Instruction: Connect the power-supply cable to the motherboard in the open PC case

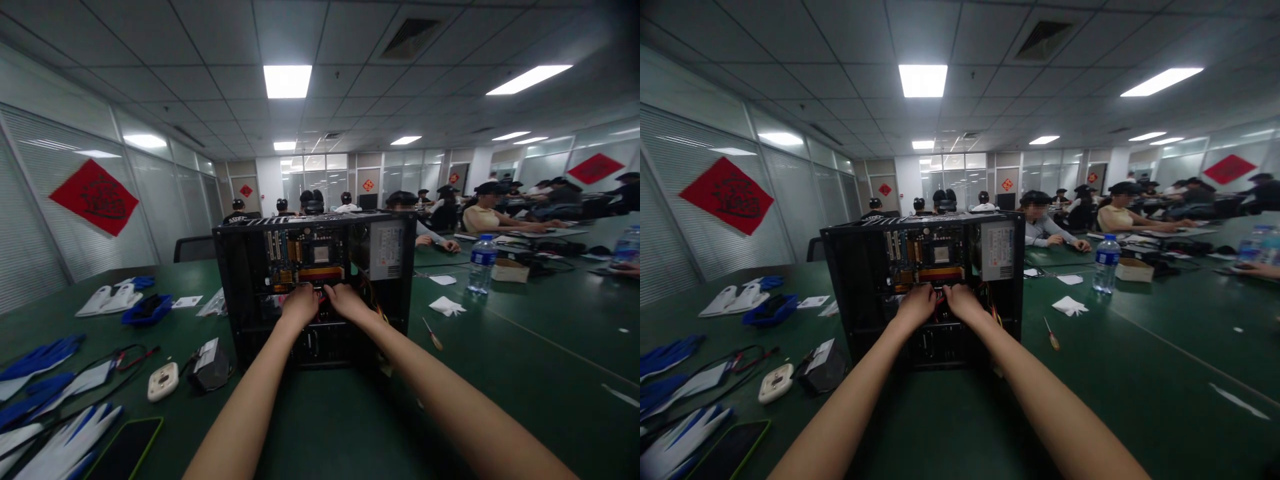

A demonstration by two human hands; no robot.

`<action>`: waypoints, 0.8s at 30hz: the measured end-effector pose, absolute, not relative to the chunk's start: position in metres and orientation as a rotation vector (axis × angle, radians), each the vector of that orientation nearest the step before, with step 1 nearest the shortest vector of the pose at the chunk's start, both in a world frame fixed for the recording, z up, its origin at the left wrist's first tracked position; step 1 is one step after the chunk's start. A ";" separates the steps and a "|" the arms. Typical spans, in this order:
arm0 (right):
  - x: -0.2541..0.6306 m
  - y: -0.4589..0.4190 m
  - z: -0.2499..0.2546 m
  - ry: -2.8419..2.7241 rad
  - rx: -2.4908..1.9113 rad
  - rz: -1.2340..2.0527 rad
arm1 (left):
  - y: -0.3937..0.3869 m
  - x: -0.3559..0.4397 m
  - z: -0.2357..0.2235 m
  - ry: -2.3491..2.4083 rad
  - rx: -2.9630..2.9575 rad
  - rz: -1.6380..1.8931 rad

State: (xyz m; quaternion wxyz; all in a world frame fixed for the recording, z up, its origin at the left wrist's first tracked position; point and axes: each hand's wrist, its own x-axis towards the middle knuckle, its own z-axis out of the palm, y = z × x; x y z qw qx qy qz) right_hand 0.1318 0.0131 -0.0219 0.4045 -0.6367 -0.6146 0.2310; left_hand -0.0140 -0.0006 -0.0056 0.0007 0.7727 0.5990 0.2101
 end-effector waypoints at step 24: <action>0.139 0.011 -0.027 -2.107 -1.426 0.423 | -0.019 -0.003 -0.009 1.737 2.396 0.604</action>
